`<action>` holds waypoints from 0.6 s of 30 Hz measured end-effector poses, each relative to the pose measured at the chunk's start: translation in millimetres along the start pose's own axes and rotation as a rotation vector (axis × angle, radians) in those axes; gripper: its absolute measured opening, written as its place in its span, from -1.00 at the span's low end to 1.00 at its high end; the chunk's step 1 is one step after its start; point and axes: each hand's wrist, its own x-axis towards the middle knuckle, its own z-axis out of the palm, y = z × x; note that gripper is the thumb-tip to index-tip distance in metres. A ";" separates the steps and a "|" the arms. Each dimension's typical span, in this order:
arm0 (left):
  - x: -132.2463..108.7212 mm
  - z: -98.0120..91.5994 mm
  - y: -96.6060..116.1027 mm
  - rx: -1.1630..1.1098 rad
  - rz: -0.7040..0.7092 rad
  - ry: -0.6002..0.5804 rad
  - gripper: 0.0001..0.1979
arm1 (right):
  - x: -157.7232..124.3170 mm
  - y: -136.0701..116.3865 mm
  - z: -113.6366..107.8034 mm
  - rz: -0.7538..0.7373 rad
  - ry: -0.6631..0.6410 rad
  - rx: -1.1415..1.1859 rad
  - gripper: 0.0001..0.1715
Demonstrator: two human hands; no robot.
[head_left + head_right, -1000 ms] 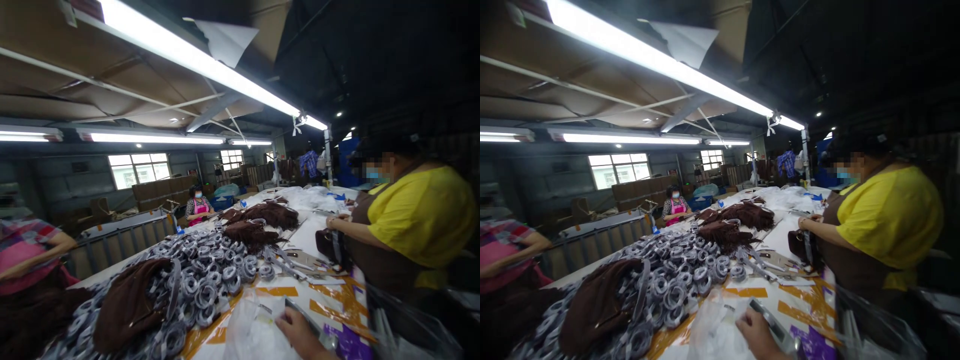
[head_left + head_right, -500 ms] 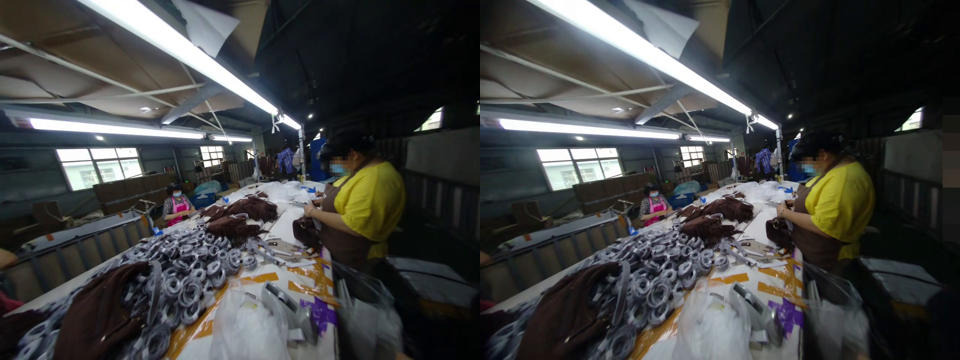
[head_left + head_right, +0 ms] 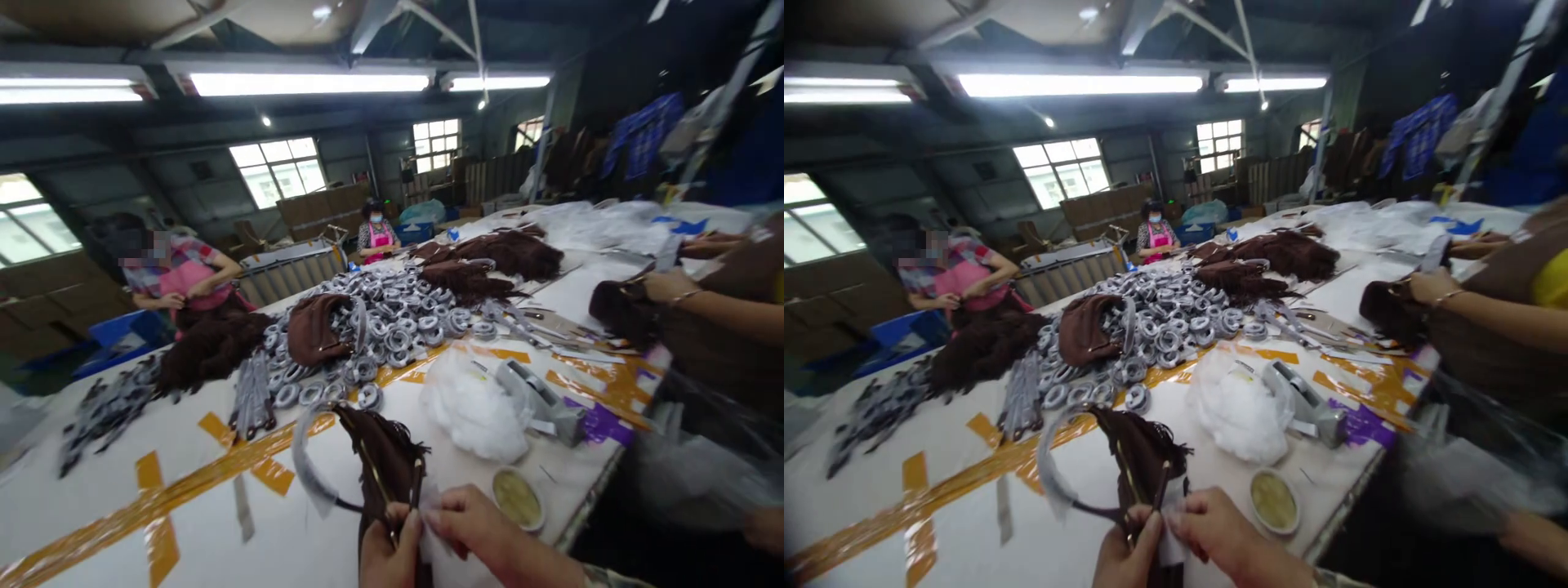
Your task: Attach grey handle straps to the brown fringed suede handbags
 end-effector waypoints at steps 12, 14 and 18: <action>-9.8 6.2 1.0 0.010 0.010 -0.061 -0.59 | 18.3 -5.6 -35.9 -0.022 0.202 0.235 -0.53; -10.6 7.6 -1.2 0.034 0.021 -0.105 -0.58 | 23.5 -3.4 -37.0 0.013 0.233 0.310 -0.51; -13.9 8.3 -4.3 0.136 0.089 -0.197 -0.64 | 27.5 -5.8 -35.6 0.077 0.302 0.395 -0.49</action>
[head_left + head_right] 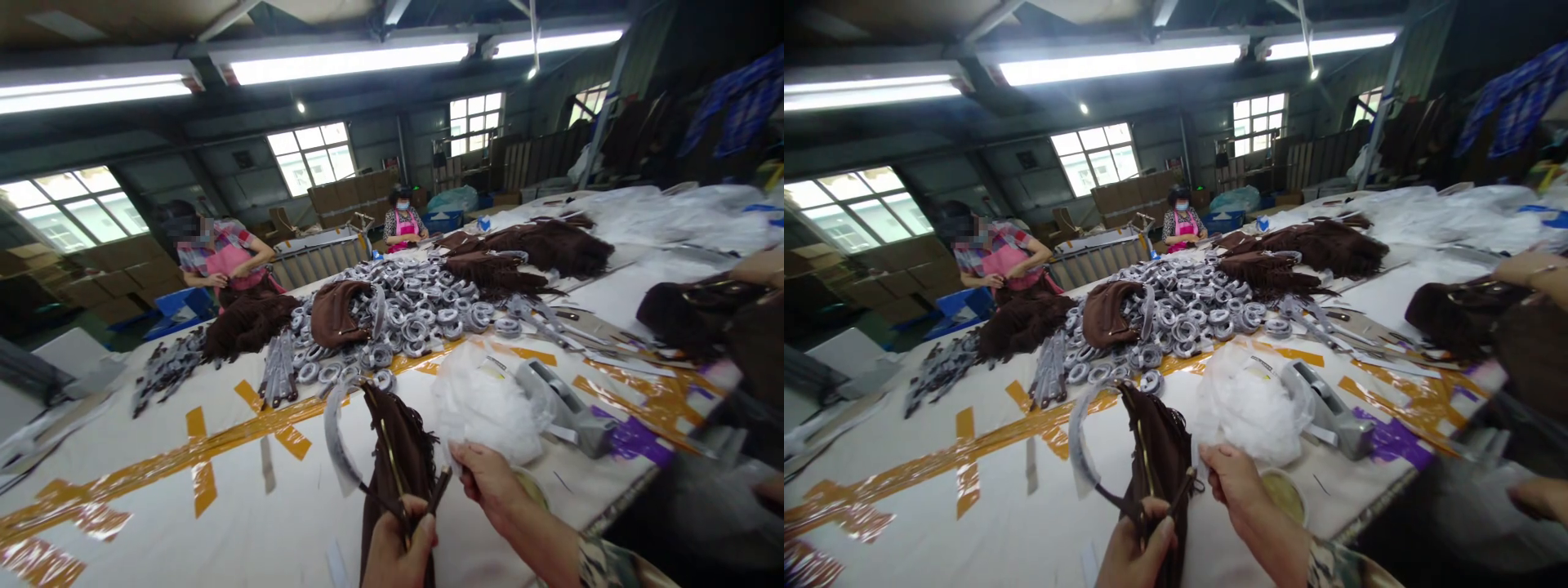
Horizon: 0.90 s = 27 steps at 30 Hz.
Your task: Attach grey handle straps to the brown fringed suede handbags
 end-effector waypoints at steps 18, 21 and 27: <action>2.6 -1.6 -11.5 0.052 0.054 0.128 -0.65 | -13.7 -1.6 10.3 -0.068 0.000 -0.086 -0.45; 3.6 -1.9 -12.5 0.056 0.050 0.117 -0.66 | -18.6 3.8 12.7 -0.090 -0.028 -0.129 -0.45; 4.0 1.0 -8.7 0.023 0.081 0.152 -0.73 | -34.7 20.0 21.1 -0.071 -0.128 -0.154 -0.43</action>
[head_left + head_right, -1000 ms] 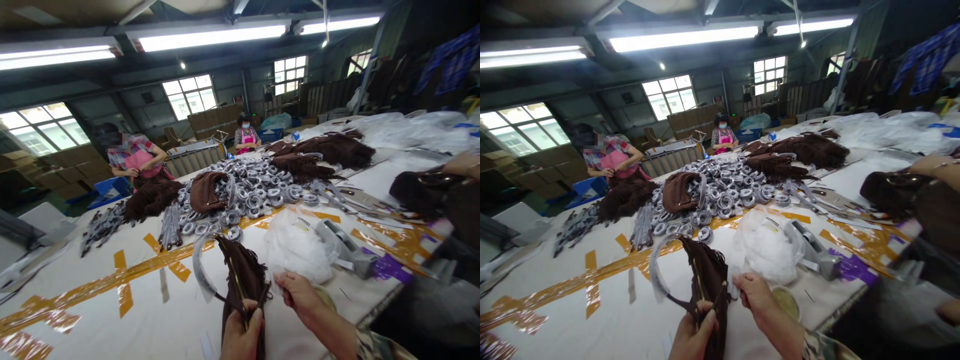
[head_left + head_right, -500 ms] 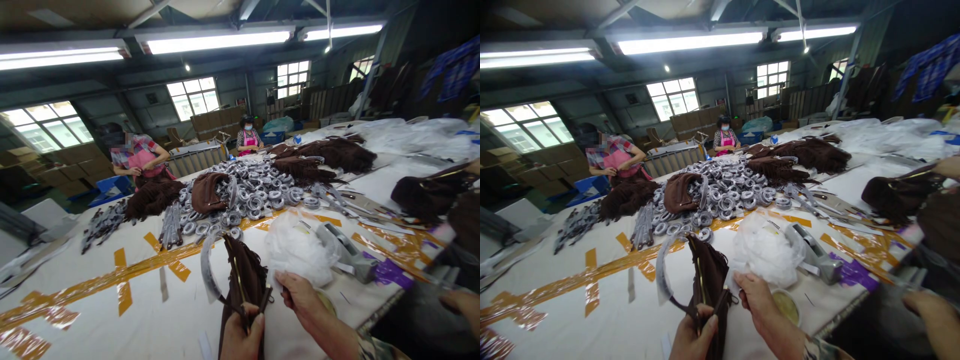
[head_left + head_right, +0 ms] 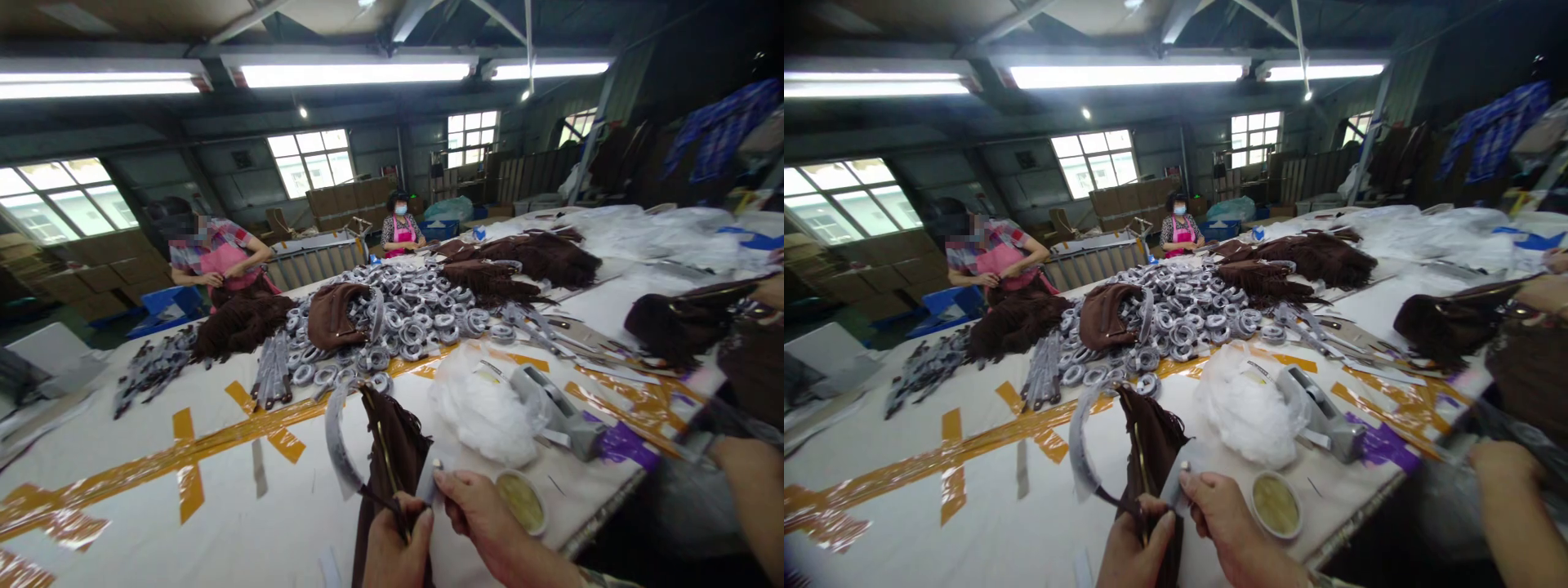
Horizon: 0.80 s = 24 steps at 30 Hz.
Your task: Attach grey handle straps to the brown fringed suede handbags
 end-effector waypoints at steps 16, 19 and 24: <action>-16.6 -24.5 5.0 0.136 -0.050 -0.092 -0.64 | -0.1 3.3 3.4 -0.023 0.086 -0.256 -0.56; -16.9 -23.1 3.6 0.114 -0.067 -0.060 -0.63 | -2.5 3.0 5.9 -0.029 0.061 -0.352 -0.53; -14.4 -15.7 1.4 0.097 -0.059 -0.036 -0.62 | -5.9 0.3 9.4 -0.005 0.000 -0.456 -0.60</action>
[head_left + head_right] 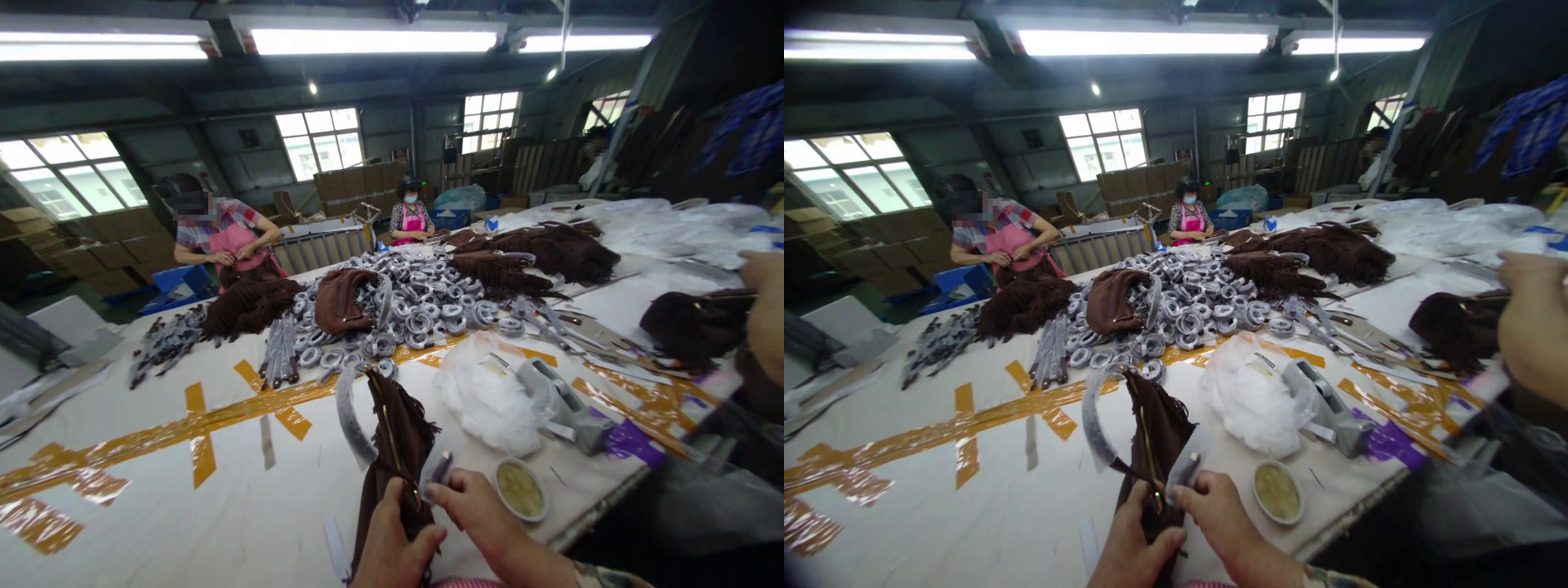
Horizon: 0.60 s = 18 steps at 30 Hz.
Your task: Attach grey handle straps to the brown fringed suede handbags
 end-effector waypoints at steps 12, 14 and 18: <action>2.2 4.3 -13.3 -0.080 0.036 0.048 -0.47 | 6.3 19.0 7.4 0.058 -0.160 0.196 -0.62; 2.2 5.1 -14.9 -0.091 0.032 0.052 -0.44 | 5.0 16.1 7.3 0.066 -0.185 0.271 -0.64; 1.5 5.1 -14.9 -0.111 0.038 0.052 -0.38 | 4.2 10.4 7.5 0.099 -0.273 0.390 -0.76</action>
